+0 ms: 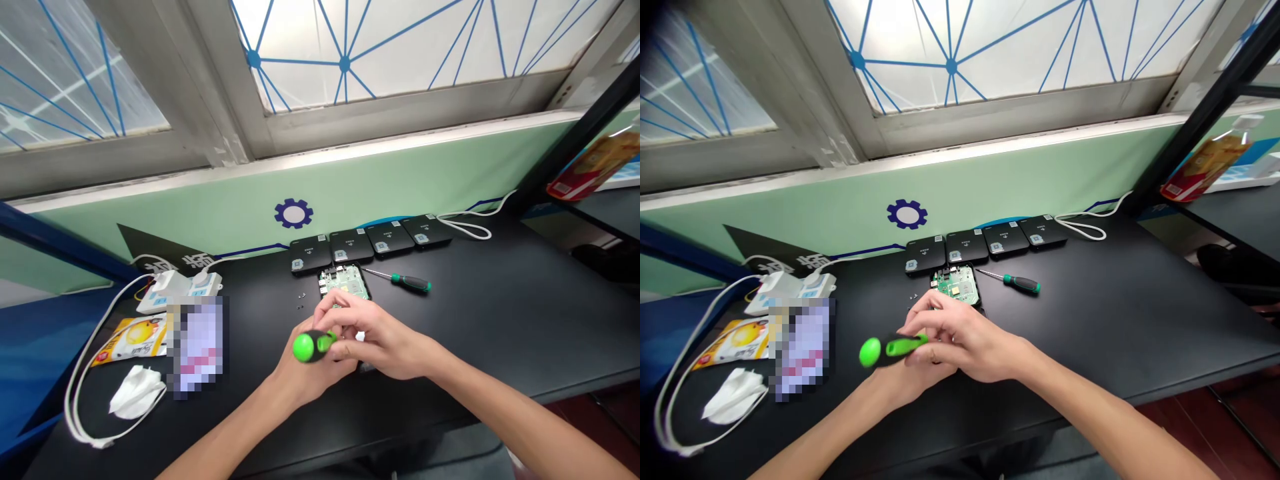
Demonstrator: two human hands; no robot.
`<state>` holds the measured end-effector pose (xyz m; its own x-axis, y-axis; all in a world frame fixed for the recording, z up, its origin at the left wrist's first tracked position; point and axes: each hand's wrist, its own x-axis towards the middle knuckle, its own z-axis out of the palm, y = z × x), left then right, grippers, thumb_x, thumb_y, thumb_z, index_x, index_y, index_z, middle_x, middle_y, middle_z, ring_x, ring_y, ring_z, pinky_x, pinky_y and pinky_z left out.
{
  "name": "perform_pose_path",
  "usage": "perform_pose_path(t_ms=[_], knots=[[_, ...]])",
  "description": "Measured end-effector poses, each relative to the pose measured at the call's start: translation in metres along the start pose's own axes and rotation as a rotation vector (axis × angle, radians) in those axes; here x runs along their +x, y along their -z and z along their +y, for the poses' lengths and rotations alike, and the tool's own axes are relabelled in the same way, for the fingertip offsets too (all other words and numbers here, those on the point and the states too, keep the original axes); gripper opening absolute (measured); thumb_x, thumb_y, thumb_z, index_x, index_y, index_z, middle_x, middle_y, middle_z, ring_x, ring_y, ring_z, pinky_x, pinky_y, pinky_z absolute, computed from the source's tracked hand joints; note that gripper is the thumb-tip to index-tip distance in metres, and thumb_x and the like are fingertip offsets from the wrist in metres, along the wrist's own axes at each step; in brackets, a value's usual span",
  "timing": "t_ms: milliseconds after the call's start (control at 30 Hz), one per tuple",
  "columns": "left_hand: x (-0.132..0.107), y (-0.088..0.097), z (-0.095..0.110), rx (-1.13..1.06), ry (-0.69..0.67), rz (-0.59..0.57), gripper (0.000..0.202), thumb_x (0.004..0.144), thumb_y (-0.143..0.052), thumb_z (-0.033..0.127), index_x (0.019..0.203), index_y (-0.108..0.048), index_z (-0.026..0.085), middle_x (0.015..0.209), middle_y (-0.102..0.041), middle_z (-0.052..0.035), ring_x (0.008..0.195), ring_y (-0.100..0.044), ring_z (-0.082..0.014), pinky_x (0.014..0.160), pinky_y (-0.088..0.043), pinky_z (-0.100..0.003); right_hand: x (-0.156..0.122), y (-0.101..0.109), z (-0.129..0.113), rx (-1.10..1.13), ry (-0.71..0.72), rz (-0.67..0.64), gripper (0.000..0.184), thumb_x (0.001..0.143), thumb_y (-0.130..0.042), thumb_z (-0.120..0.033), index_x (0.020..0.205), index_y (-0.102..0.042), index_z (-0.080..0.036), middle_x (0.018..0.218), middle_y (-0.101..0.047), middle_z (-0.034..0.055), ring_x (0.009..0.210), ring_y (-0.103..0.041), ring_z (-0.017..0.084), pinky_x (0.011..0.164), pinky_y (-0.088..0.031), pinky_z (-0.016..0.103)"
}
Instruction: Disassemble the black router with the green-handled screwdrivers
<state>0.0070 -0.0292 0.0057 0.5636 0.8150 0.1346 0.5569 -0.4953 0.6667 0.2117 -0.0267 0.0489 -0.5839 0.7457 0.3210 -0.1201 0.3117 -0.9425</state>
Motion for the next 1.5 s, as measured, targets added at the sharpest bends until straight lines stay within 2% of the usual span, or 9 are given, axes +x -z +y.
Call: perform_pose_path(t_ms=[167,267,367,467,767,933,1100,1200,1500], knots=[[0.001,-0.003,0.000,0.033,-0.049,-0.012,0.014,0.084,-0.072,0.012,0.078,-0.070,0.025,0.064,-0.064,0.0046,0.061,-0.064,-0.0179,0.063,-0.051,-0.031,-0.001,0.002,0.000,0.089,-0.081,-0.003,0.019,0.113,-0.068,-0.039,0.119,-0.075,-0.022,0.097,-0.065,0.0022,0.069,-0.062,0.012,0.057,-0.053,0.024],[0.001,-0.001,0.001,0.055,-0.036,0.006,0.012,0.082,-0.073,0.015,0.077,-0.067,0.023,0.073,-0.068,0.0029,0.065,-0.064,-0.0180,0.065,-0.049,-0.031,-0.002,0.002,-0.001,0.171,-0.099,0.048,0.020,0.111,-0.070,-0.035,0.126,-0.070,-0.021,0.102,-0.066,0.0012,0.074,-0.071,0.013,0.060,-0.057,0.024],[0.003,0.003,0.005,0.051,-0.029,0.013,0.011,0.081,-0.074,0.015,0.084,-0.065,0.022,0.094,-0.074,-0.0010,0.079,-0.067,-0.0204,0.068,-0.050,-0.031,-0.002,-0.001,0.002,0.223,-0.089,0.138,0.035,0.094,-0.090,-0.026,0.120,-0.066,-0.022,0.102,-0.069,-0.0004,0.080,-0.070,0.013,0.068,-0.057,0.025],[0.005,0.004,0.008,0.046,-0.036,0.003,0.014,0.083,-0.074,0.014,0.083,-0.063,0.022,0.091,-0.071,-0.0005,0.078,-0.066,-0.0192,0.064,-0.046,-0.028,-0.001,-0.005,0.007,0.275,-0.124,0.212,0.048,0.078,-0.104,-0.025,0.103,-0.063,-0.023,0.093,-0.070,-0.0029,0.073,-0.066,0.012,0.064,-0.052,0.024],[0.002,-0.002,0.000,0.045,-0.065,0.032,0.010,0.087,-0.079,0.018,0.088,-0.072,0.025,0.090,-0.074,0.0025,0.076,-0.068,-0.0181,0.073,-0.052,-0.031,-0.004,0.011,-0.001,0.294,-0.195,0.041,0.030,0.101,-0.087,-0.036,0.108,-0.061,-0.022,0.100,-0.074,0.0012,0.075,-0.071,0.014,0.059,-0.058,0.023],[0.003,0.000,0.001,0.032,-0.060,0.002,0.009,0.088,-0.075,0.018,0.092,-0.075,0.026,0.094,-0.077,0.0023,0.080,-0.070,-0.0195,0.080,-0.054,-0.033,-0.004,0.017,-0.002,0.320,-0.206,0.000,0.026,0.103,-0.084,-0.039,0.109,-0.066,-0.020,0.087,-0.068,-0.0017,0.066,-0.066,0.012,0.058,-0.056,0.023],[0.003,0.002,0.004,0.047,-0.015,-0.004,0.015,0.088,-0.080,0.022,0.091,-0.065,0.023,0.096,-0.076,-0.0006,0.083,-0.072,-0.0224,0.074,-0.053,-0.032,-0.001,0.005,0.004,0.309,-0.155,0.122,0.041,0.082,-0.103,-0.028,0.101,-0.068,-0.020,0.096,-0.071,0.0004,0.083,-0.071,0.015,0.073,-0.058,0.026],[0.003,0.001,0.002,0.057,-0.027,0.011,0.018,0.091,-0.082,0.028,0.096,-0.066,0.023,0.096,-0.075,-0.0007,0.082,-0.072,-0.0228,0.071,-0.053,-0.032,0.001,0.000,0.009,0.338,-0.135,0.238,0.054,0.071,-0.109,-0.024,0.093,-0.061,-0.022,0.088,-0.070,-0.0032,0.077,-0.068,0.014,0.069,-0.055,0.026],[0.002,-0.001,0.000,0.130,-0.072,0.019,0.017,0.091,-0.085,0.026,0.086,-0.069,0.023,0.097,-0.074,-0.0003,0.086,-0.073,-0.0229,0.072,-0.053,-0.032,0.000,0.002,0.000,0.194,-0.148,0.174,0.032,0.091,-0.096,-0.040,0.092,-0.071,-0.020,0.095,-0.066,0.0006,0.075,-0.065,0.015,0.066,-0.053,0.030]])
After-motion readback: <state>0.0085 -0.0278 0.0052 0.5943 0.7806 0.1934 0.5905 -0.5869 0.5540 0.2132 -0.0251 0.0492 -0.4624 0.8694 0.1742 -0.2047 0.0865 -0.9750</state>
